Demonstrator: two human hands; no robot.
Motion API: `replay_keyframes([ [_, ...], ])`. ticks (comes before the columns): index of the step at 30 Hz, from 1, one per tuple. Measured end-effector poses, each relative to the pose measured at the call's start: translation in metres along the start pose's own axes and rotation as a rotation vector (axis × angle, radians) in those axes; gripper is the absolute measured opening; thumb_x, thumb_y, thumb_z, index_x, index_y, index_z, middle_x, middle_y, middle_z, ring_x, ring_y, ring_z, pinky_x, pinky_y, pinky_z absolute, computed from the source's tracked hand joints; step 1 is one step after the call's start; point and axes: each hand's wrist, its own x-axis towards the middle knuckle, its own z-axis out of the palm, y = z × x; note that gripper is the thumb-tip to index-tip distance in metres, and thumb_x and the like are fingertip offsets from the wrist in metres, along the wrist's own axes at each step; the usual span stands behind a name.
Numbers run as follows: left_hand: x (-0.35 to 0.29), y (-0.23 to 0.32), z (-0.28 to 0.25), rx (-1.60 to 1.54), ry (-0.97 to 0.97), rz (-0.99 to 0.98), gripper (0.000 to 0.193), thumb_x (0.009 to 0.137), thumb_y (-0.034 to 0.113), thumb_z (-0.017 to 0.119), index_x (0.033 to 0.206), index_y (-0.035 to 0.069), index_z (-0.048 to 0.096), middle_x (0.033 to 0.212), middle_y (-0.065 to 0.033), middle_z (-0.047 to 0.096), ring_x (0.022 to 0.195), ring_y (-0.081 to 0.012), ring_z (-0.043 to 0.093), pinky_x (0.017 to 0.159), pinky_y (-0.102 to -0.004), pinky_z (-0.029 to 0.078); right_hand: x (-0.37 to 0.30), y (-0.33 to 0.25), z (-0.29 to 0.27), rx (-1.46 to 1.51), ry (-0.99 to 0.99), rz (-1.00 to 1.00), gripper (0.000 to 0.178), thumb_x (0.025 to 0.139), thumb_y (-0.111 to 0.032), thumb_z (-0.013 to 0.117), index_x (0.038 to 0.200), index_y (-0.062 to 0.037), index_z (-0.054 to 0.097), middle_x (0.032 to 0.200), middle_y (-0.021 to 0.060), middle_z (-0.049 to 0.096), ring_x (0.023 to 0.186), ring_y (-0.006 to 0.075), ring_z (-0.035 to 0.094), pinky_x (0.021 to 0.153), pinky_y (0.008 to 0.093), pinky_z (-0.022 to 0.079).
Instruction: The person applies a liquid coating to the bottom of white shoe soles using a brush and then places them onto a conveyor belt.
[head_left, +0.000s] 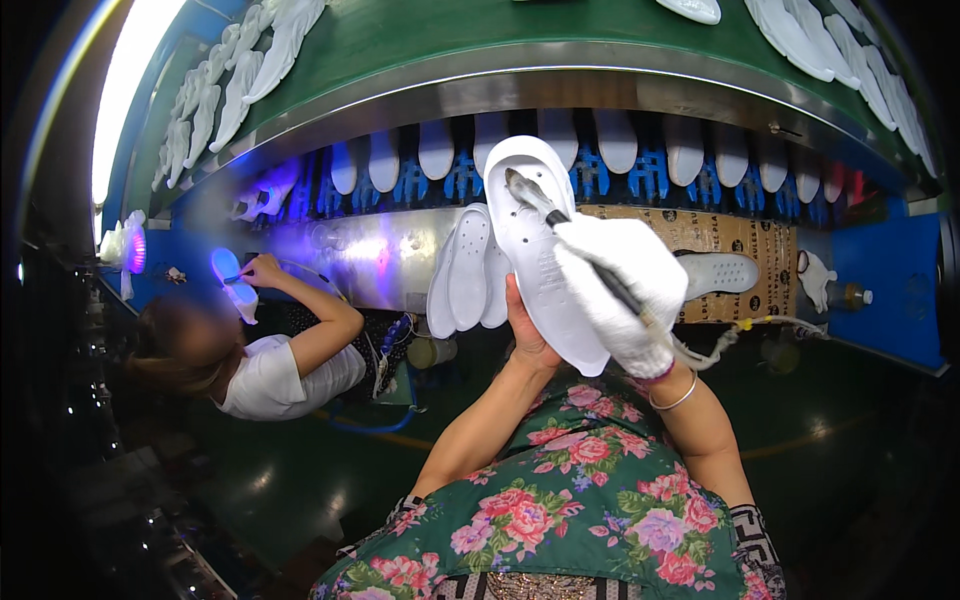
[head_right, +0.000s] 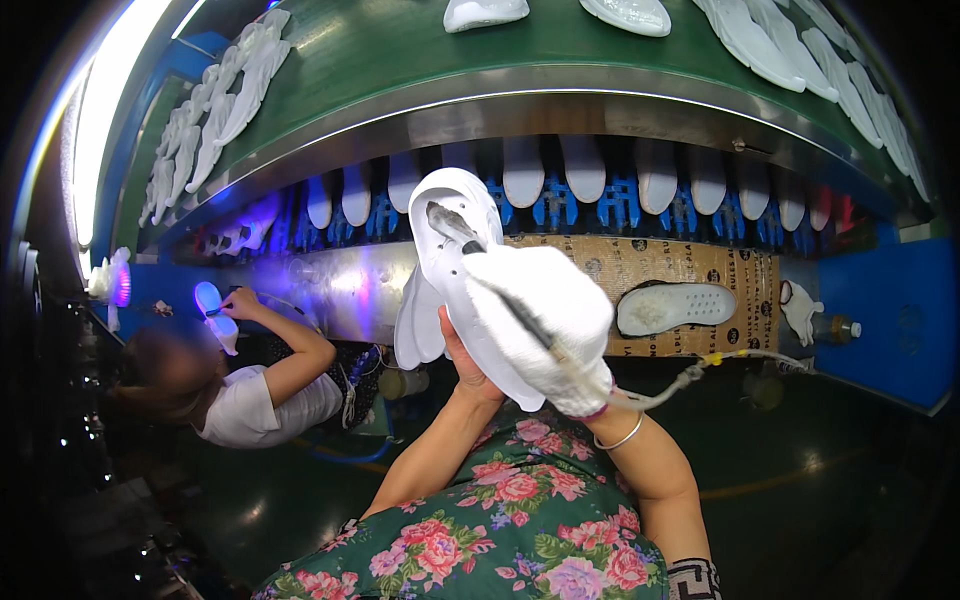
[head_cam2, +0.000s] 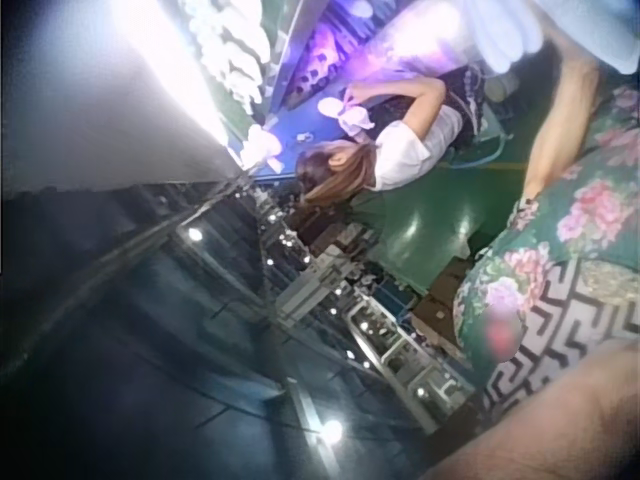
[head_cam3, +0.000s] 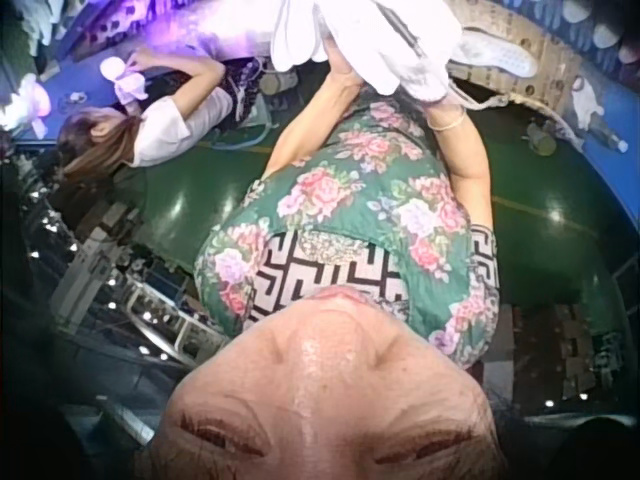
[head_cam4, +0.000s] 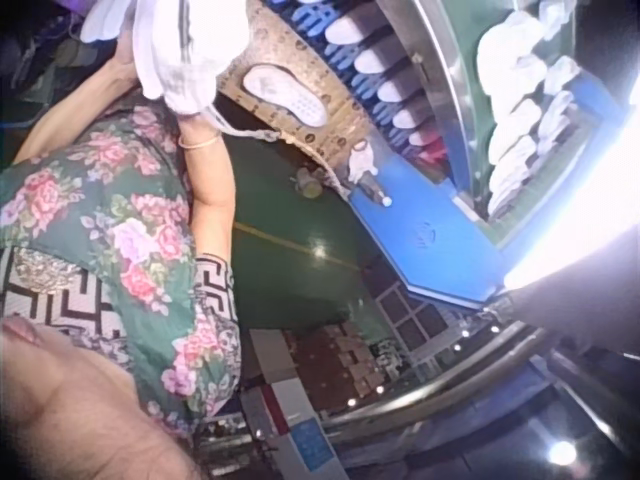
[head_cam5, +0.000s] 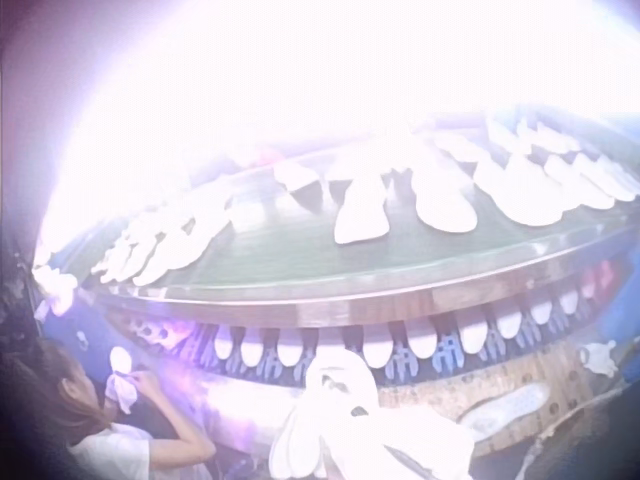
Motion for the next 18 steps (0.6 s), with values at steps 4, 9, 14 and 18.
replay_keyframes([
  [4,0.014,0.001,-0.002,-0.195,-0.162,-0.022,0.09,0.083,0.072,0.047,0.147,0.011,0.03,0.144,-0.0151,0.042,0.131,-0.0306,0.043,0.111,-0.0464,0.034,-0.019,0.006,0.033,-0.11,0.008,-0.016,0.034,0.08,-0.013,0.071,0.112,-0.0033,0.066,0.11,0.0135,0.067,0.096,0.0248,0.066,0.083,0.0321,0.052],
  [9,0.017,0.01,0.013,0.094,0.067,0.113,0.093,0.083,0.075,0.042,0.148,0.01,0.027,0.141,-0.0199,0.043,0.13,-0.0332,0.043,0.11,-0.0472,0.034,-0.004,0.015,0.011,0.017,-0.008,-0.052,0.044,0.08,-0.015,0.071,0.12,-0.0016,0.06,0.114,0.0124,0.065,0.101,0.0238,0.065,0.089,0.0334,0.051],
  [14,0.037,0.013,-0.001,-0.153,-0.328,0.066,0.095,0.081,0.079,0.039,0.148,0.013,0.025,0.138,-0.0206,0.045,0.125,-0.035,0.048,0.103,-0.0509,0.042,-0.006,-0.004,0.038,-0.026,0.148,0.085,0.024,0.076,-0.002,0.07,0.101,-0.0026,0.071,0.094,0.0127,0.07,0.085,0.024,0.068,0.078,0.0332,0.053],
  [18,0.045,0.022,0.007,-0.295,-0.207,0.159,0.092,0.084,0.08,0.028,0.149,0.015,0.024,0.137,-0.0211,0.045,0.122,-0.0333,0.049,0.104,-0.0504,0.041,-0.002,0.006,0.019,0.413,0.146,0.341,0.022,0.08,-0.002,0.068,0.103,0.0014,0.069,0.097,0.0118,0.07,0.092,0.0221,0.068,0.081,0.0338,0.054],
])
